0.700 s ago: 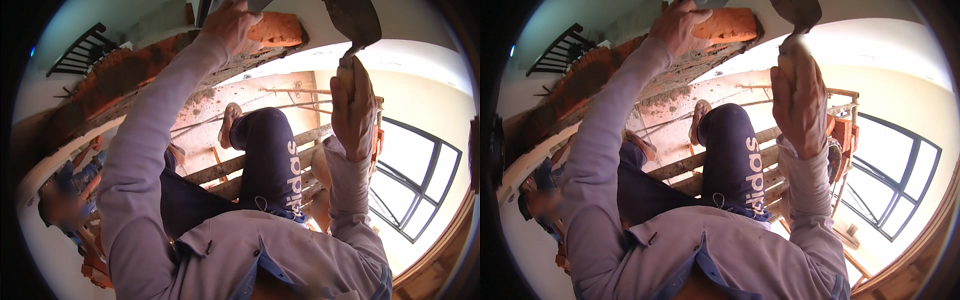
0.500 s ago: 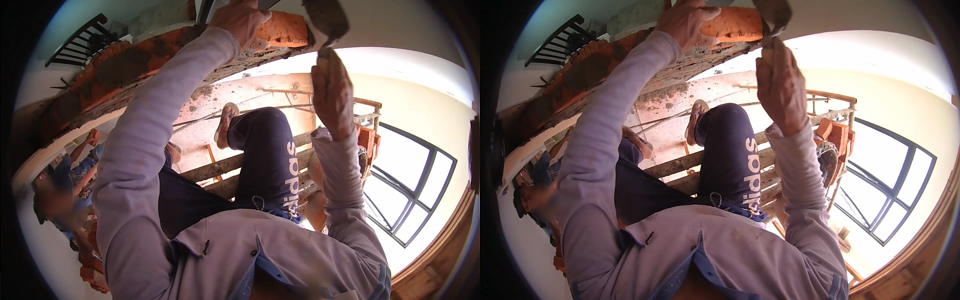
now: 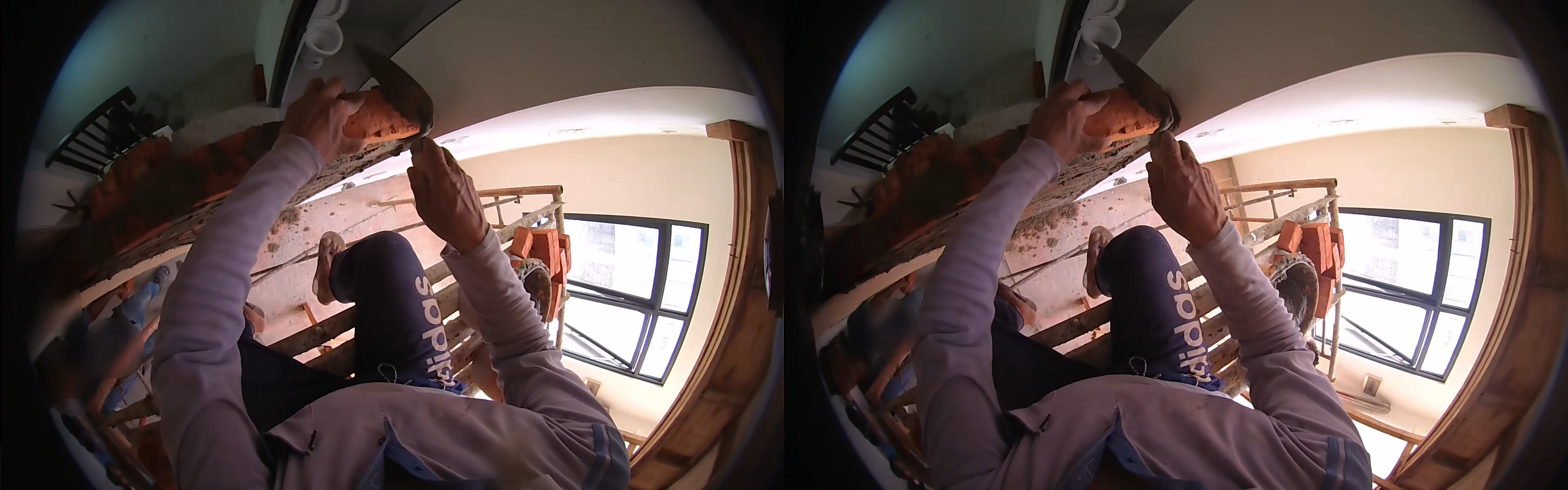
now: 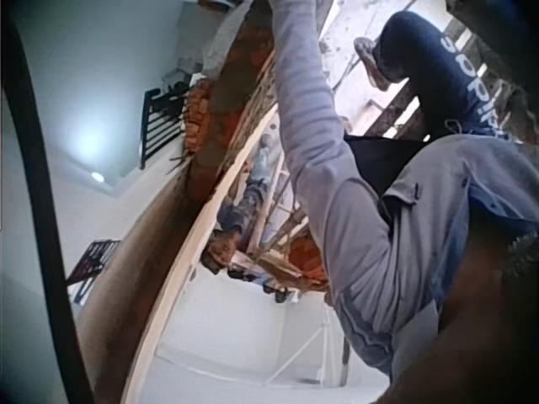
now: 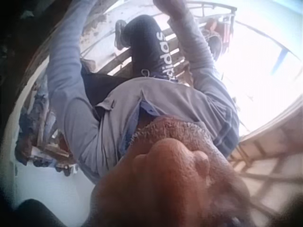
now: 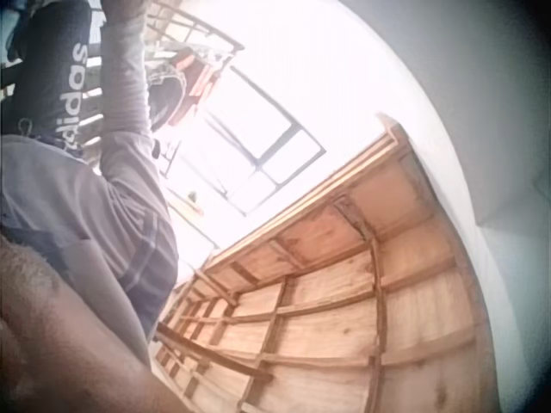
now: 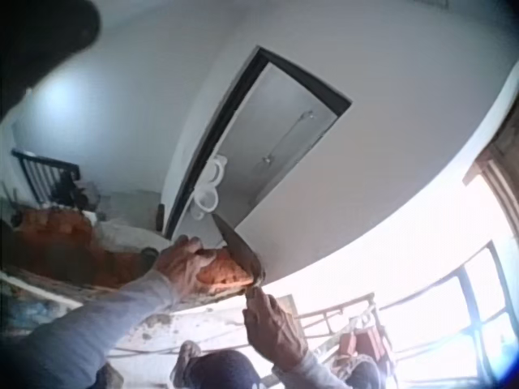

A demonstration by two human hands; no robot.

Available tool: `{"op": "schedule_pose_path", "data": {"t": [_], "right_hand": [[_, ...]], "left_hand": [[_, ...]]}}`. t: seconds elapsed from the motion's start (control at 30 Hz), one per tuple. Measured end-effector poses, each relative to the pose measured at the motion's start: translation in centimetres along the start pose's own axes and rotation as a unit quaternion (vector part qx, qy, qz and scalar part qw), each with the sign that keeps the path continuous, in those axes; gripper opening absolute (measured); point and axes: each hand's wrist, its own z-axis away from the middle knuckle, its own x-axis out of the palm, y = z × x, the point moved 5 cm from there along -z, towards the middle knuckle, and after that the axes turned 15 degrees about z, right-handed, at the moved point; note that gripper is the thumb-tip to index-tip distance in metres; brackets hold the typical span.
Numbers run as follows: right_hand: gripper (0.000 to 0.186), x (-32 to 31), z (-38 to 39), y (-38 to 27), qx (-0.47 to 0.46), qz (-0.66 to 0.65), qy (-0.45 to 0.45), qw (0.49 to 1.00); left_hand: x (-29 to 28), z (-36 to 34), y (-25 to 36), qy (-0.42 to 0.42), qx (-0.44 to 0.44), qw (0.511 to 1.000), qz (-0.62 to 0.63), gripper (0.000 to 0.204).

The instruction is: The person spreads mortar on a brick wall with a trowel and places bricks on top, tapping them into place. The person works while sitting on scaffolding, picking up bricks from a pile and scoops of mortar from a bucket.

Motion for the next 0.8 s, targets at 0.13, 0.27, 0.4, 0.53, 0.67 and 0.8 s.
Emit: {"op": "schedule_pose_path", "data": {"t": [0.13, 0.27, 0.4, 0.53, 0.67, 0.8], "right_hand": [[0.036, -2.6, -0.2, -0.3, -0.03, -0.029, 0.04, 0.998], [0.038, -5.4, 0.2, 0.1, 0.0, 0.01, 0.049, 0.999], [0.039, -4.9, -0.1, 0.0, -0.029, 0.049, 0.091, 0.994], [0.039, -2.3, -0.4, 0.5, -0.024, 0.023, 0.061, 0.998], [0.038, 0.6, 0.0, 2.2, -0.054, 0.012, -0.014, 0.998], [0.036, -1.0, -0.4, 0.7, -0.068, 0.082, 0.078, 0.991]], "left_hand": [[0.3, 0.2, -1.2, 0.047, 0.049, 0.998, 0.014, 0.07], [-0.2, 1.4, -1.9, 0.046, 0.088, 0.992, 0.083, 0.065], [-0.2, 1.5, -2.2, 0.05, 0.088, 0.991, 0.09, 0.063], [-0.2, 1.5, -1.8, 0.052, 0.072, 0.99, 0.108, 0.063], [0.3, 1.3, -1.9, 0.051, 0.063, 0.993, 0.089, 0.065], [0.3, 1.5, -2.3, 0.077, 0.082, 0.991, 0.069, 0.067]]}}
